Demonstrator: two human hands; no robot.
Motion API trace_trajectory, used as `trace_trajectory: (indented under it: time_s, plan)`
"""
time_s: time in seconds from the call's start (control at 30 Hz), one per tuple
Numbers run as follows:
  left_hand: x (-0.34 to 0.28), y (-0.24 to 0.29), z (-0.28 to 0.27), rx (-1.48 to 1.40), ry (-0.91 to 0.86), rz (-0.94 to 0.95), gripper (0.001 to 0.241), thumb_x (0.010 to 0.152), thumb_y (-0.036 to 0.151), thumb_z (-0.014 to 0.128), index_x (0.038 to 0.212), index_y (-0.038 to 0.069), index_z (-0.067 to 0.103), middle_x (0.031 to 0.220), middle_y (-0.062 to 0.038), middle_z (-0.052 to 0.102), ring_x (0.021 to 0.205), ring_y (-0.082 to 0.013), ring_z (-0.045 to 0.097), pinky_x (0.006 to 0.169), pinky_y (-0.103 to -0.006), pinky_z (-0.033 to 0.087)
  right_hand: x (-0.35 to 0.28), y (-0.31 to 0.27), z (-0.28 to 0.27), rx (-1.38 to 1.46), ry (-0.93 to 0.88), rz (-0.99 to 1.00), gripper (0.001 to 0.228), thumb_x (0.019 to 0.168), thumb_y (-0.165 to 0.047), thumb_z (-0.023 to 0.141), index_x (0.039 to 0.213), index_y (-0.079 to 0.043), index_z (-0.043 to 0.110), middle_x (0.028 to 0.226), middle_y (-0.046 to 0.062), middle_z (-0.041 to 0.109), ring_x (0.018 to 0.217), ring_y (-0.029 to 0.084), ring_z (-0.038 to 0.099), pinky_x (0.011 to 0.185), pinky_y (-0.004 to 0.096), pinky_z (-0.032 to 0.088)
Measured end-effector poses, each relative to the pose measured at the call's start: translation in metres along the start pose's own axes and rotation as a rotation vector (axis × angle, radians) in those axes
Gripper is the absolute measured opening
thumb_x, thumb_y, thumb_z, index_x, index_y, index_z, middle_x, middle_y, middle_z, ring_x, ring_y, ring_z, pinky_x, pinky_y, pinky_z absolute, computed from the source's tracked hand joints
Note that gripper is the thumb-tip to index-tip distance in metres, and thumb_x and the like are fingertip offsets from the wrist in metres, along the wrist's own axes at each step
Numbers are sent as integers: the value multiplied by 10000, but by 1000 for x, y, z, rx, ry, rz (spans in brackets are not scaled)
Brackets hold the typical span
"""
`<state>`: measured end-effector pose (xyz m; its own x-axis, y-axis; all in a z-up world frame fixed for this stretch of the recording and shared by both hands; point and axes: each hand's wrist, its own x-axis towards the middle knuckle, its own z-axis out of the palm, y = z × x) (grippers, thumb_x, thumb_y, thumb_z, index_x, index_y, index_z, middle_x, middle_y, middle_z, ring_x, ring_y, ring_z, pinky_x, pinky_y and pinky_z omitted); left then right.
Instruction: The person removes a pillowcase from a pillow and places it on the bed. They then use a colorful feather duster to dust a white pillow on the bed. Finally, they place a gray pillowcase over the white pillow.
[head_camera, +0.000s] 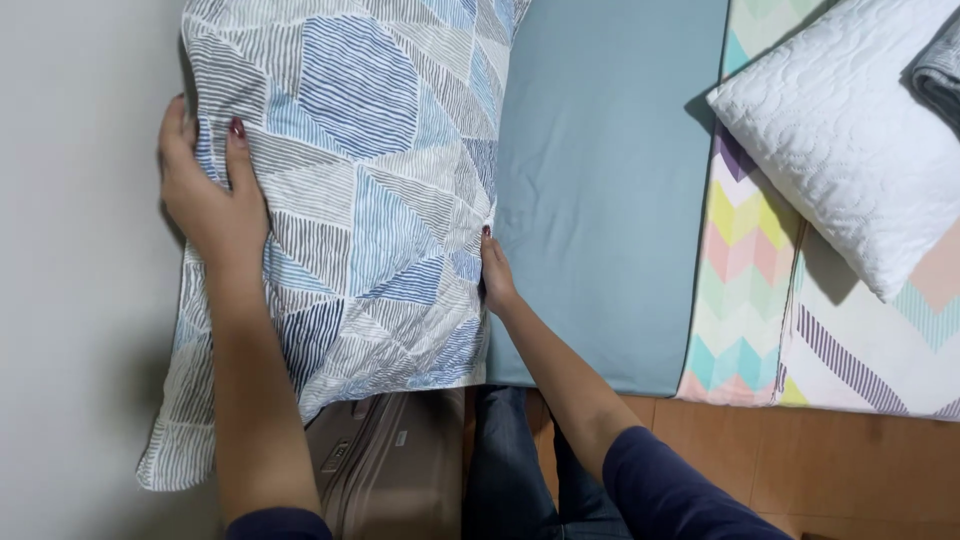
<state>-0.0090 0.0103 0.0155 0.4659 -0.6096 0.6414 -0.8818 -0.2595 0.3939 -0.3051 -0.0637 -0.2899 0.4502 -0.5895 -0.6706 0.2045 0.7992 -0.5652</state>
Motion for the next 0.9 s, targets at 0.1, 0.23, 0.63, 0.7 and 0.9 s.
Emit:
trace_trajectory:
  time_s: [0.1,0.23,0.63,0.7,0.9]
  plan:
    - [-19,4,-25,42,-140,-254,561,1027,192,712,1446,-122,513,1316,-293,609,1200,-441,587,988,-501,427,-27,0,-10,19,5,37,576,1049,-465,491,1455,-56,496,1381,100,608,1233,215,589,1059,377,469]
    - [-61,-8,-71,200,-260,-376,407,1071,307,731,1267,-42,659,1191,-234,699,1065,-410,664,916,-491,508,-58,35,-50,28,-17,54,564,1031,-443,557,1422,-37,526,1357,90,624,1225,209,586,1070,375,452]
    - [-137,9,-178,635,-468,-460,414,1098,387,717,861,52,667,752,-130,661,675,-327,642,658,-450,505,-138,110,-57,-278,104,-50,526,946,-326,728,1342,-19,568,1176,78,681,1032,145,616,877,307,487]
    - [-135,16,-191,662,-225,-337,322,1110,295,749,901,73,644,799,-70,652,674,-253,624,615,-399,467,-140,120,-54,-365,160,-106,532,891,-276,781,1295,-32,536,1119,54,686,992,109,634,856,280,522]
    - [-133,21,-198,649,-127,-183,252,1032,293,745,947,80,643,924,-36,680,759,-220,651,658,-357,481,-135,156,-110,-577,139,0,326,847,-153,876,998,23,647,816,46,679,709,121,597,632,276,509]
